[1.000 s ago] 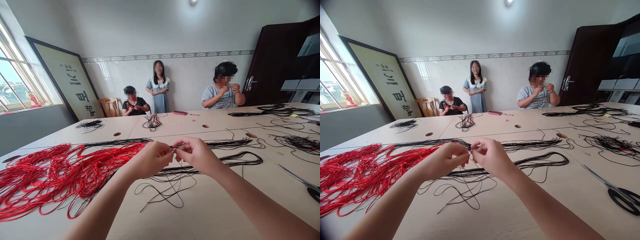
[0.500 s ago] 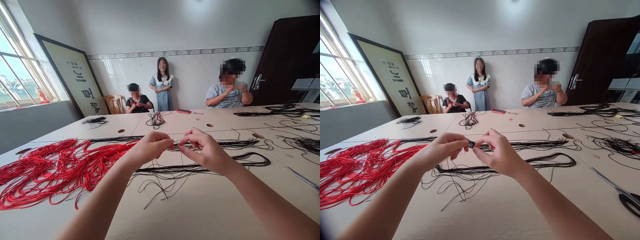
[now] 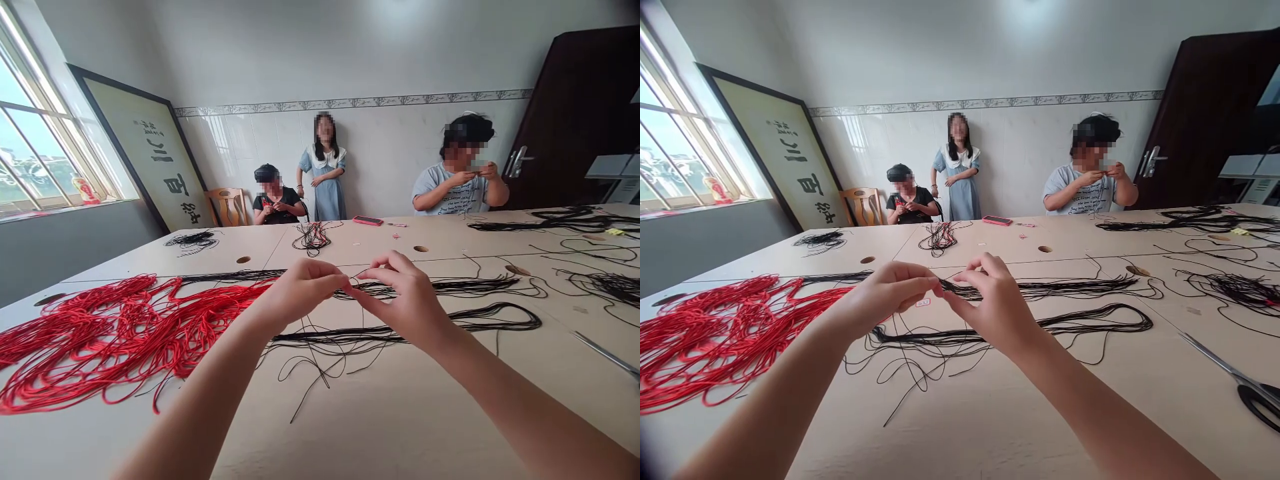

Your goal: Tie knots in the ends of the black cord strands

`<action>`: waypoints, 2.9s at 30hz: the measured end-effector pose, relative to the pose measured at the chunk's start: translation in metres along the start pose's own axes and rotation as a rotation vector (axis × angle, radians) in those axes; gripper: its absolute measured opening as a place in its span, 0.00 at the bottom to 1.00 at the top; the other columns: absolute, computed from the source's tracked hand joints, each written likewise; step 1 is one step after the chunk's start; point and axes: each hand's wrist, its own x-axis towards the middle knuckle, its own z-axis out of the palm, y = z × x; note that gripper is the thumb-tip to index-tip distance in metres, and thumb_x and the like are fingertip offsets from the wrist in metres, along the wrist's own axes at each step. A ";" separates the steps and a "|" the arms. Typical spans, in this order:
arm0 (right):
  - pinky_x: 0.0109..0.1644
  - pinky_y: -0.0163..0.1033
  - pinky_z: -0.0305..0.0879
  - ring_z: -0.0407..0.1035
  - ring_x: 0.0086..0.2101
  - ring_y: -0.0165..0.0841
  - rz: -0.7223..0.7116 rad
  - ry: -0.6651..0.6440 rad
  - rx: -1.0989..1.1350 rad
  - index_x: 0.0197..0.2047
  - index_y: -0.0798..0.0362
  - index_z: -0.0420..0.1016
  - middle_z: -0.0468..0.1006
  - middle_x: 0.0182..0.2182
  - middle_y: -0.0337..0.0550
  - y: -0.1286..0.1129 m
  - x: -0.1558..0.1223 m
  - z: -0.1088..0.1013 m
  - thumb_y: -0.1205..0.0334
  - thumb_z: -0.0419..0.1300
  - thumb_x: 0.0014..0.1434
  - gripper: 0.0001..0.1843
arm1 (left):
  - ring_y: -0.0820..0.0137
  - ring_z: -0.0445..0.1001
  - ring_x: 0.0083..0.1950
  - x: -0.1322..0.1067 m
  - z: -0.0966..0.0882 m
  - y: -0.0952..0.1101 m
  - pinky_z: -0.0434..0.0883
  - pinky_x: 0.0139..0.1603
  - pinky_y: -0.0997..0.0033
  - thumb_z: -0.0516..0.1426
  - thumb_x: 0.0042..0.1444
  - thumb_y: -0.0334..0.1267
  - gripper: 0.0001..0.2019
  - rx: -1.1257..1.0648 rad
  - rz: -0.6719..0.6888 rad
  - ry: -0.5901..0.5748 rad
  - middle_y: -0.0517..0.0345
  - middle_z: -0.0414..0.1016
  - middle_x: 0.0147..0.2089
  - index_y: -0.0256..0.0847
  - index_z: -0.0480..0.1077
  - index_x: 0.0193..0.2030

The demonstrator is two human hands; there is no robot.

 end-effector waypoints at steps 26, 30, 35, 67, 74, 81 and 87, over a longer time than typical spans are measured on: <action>0.23 0.33 0.62 0.63 0.24 0.29 0.467 -0.283 0.223 0.35 0.54 0.77 0.71 0.23 0.42 0.005 0.014 -0.042 0.49 0.59 0.53 0.16 | 0.78 0.49 0.21 0.010 -0.008 -0.014 0.48 0.20 0.76 0.57 0.49 0.47 0.13 0.007 -0.004 0.132 0.64 0.56 0.21 0.39 0.75 0.33; 0.20 0.32 0.56 0.59 0.21 0.27 0.369 -0.252 0.108 0.34 0.53 0.77 0.68 0.21 0.40 0.010 0.013 -0.048 0.51 0.60 0.53 0.14 | 0.78 0.50 0.22 0.012 -0.008 -0.016 0.49 0.21 0.76 0.57 0.49 0.48 0.14 0.036 0.008 0.149 0.63 0.59 0.23 0.40 0.75 0.34; 0.20 0.31 0.50 0.53 0.19 0.24 0.181 -0.314 0.002 0.30 0.50 0.77 0.64 0.19 0.36 0.002 0.014 -0.052 0.60 0.59 0.53 0.06 | 0.79 0.49 0.20 0.013 -0.004 -0.011 0.48 0.20 0.76 0.57 0.49 0.47 0.13 0.152 0.056 0.231 0.64 0.56 0.19 0.38 0.75 0.31; 0.22 0.33 0.51 0.56 0.21 0.25 0.113 -0.206 0.085 0.31 0.52 0.75 0.67 0.23 0.38 -0.016 0.009 -0.037 0.60 0.57 0.56 0.07 | 0.78 0.50 0.22 0.000 0.010 0.005 0.48 0.19 0.76 0.55 0.52 0.44 0.12 0.110 0.154 0.052 0.63 0.59 0.21 0.37 0.73 0.31; 0.21 0.31 0.51 0.56 0.22 0.25 0.164 -0.224 0.081 0.28 0.52 0.71 0.63 0.21 0.36 -0.019 0.012 -0.049 0.64 0.57 0.54 0.04 | 0.80 0.49 0.21 0.005 0.010 0.000 0.48 0.20 0.76 0.57 0.51 0.46 0.13 0.046 0.086 0.130 0.65 0.56 0.20 0.37 0.72 0.28; 0.18 0.31 0.48 0.51 0.18 0.24 0.395 -0.538 0.213 0.27 0.54 0.68 0.63 0.18 0.36 -0.018 0.010 -0.047 0.49 0.47 0.61 0.20 | 0.80 0.49 0.20 0.010 0.009 -0.004 0.49 0.20 0.77 0.57 0.50 0.46 0.12 -0.010 0.061 0.193 0.67 0.54 0.18 0.38 0.72 0.31; 0.20 0.30 0.49 0.53 0.18 0.23 0.613 -0.709 0.429 0.35 0.54 0.71 0.68 0.22 0.37 -0.017 0.011 -0.038 0.44 0.50 0.59 0.21 | 0.81 0.48 0.20 0.011 0.008 -0.004 0.46 0.19 0.77 0.58 0.50 0.47 0.12 -0.007 0.055 0.181 0.66 0.56 0.19 0.39 0.72 0.31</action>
